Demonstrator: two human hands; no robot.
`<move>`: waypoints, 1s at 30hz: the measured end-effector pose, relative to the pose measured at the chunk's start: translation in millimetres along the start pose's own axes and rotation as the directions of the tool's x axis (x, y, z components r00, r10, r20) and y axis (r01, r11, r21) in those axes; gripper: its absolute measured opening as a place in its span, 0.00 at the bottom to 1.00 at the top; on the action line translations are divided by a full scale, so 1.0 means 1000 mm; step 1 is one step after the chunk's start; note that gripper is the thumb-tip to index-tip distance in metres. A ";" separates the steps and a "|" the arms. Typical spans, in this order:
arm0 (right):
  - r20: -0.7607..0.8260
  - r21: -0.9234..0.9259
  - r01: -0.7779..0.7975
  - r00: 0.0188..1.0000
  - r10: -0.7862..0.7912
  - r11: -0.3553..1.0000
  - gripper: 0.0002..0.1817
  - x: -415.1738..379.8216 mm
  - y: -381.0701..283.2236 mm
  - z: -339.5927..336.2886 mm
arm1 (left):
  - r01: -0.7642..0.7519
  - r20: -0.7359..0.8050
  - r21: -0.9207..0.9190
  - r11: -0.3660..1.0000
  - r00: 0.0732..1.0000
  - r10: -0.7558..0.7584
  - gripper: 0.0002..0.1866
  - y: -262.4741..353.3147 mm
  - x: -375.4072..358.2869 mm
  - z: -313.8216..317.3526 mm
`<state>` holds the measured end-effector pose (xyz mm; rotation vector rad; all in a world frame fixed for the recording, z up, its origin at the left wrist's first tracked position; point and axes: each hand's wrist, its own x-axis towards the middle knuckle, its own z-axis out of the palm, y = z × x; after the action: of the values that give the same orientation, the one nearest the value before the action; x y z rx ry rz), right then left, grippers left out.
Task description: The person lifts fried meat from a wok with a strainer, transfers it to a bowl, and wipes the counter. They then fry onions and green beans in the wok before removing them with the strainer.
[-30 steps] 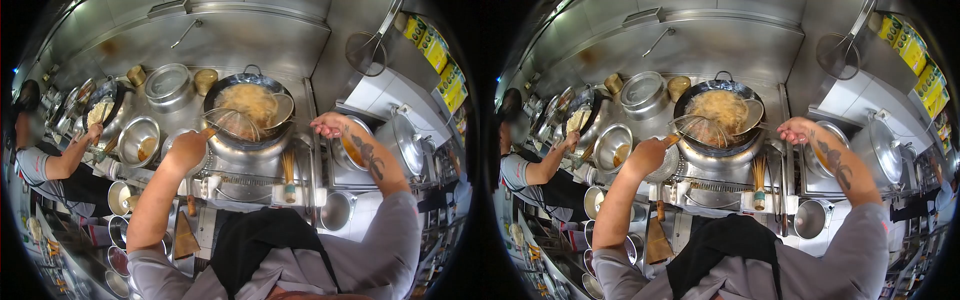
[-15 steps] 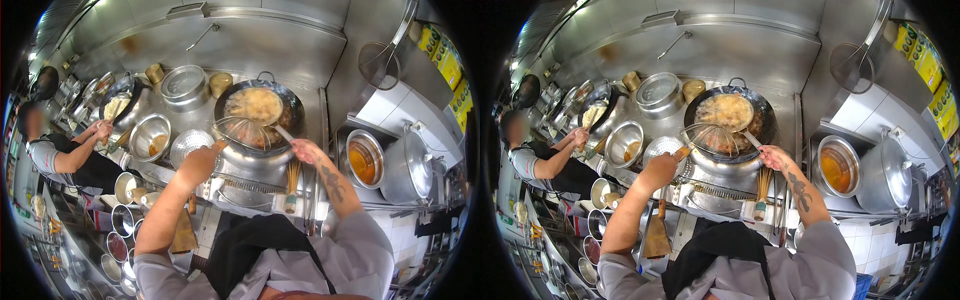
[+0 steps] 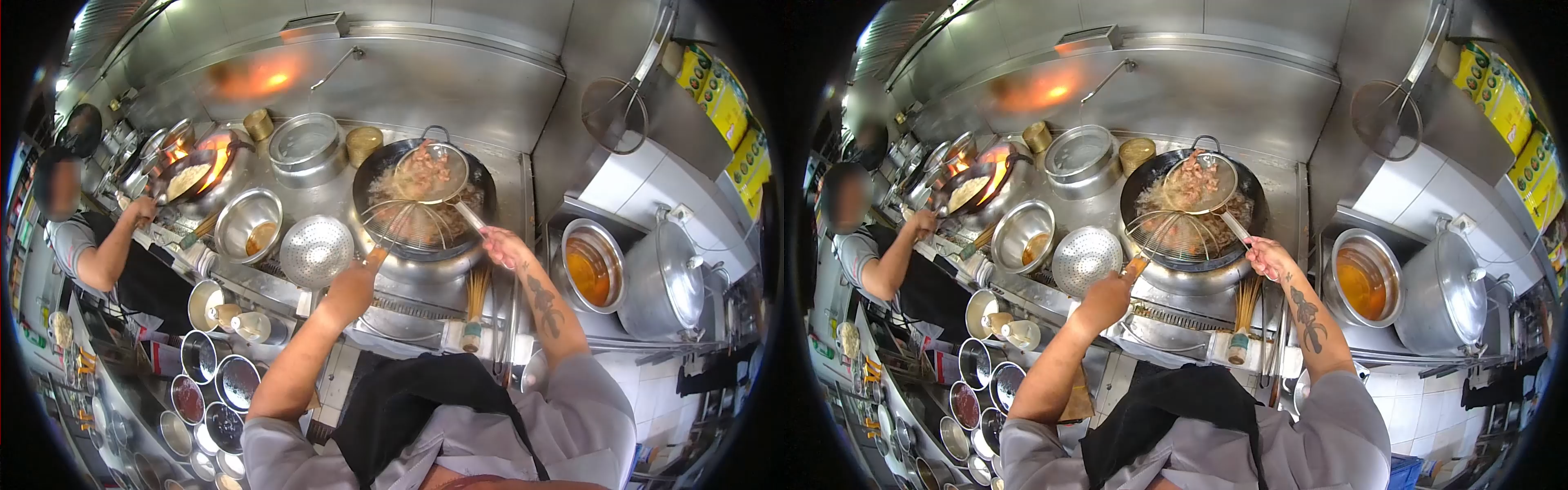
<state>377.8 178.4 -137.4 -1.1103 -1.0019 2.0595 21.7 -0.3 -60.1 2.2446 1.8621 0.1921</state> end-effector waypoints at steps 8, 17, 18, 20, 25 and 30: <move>-0.131 -0.050 0.105 0.985 -0.111 0.993 0.14 -0.043 0.001 0.004 | 0.010 -0.115 -0.076 0.997 0.993 -0.018 0.35 -0.004 0.008 0.073; -0.053 0.066 0.122 0.992 -0.119 0.990 0.12 -0.040 0.003 0.016 | 0.120 -0.071 -0.338 0.933 0.986 -0.152 0.40 -0.012 -0.015 0.078; -0.047 0.039 0.124 0.991 -0.122 0.992 0.12 -0.048 -0.004 0.027 | 0.145 -0.068 -0.373 0.916 0.981 -0.183 0.42 -0.015 -0.021 0.085; -0.043 -0.014 0.106 0.993 -0.106 0.994 0.11 -0.062 -0.020 0.055 | 0.162 -0.071 -0.375 0.913 0.977 -0.203 0.42 -0.021 -0.039 0.091; 0.084 -0.056 0.004 0.996 0.001 0.998 0.14 -0.067 -0.042 0.114 | 0.079 -0.239 -0.472 0.878 0.947 -0.214 0.38 -0.033 -0.087 0.103; 0.099 -0.235 -0.135 0.982 0.161 0.963 0.16 -0.052 -0.039 0.190 | 0.102 -0.255 -0.533 0.840 0.927 -0.274 0.35 -0.036 -0.115 0.102</move>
<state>243.8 96.1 -12.9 -1.2229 -1.2742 2.1915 -10.5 -115.6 -163.8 1.7222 1.8784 0.9533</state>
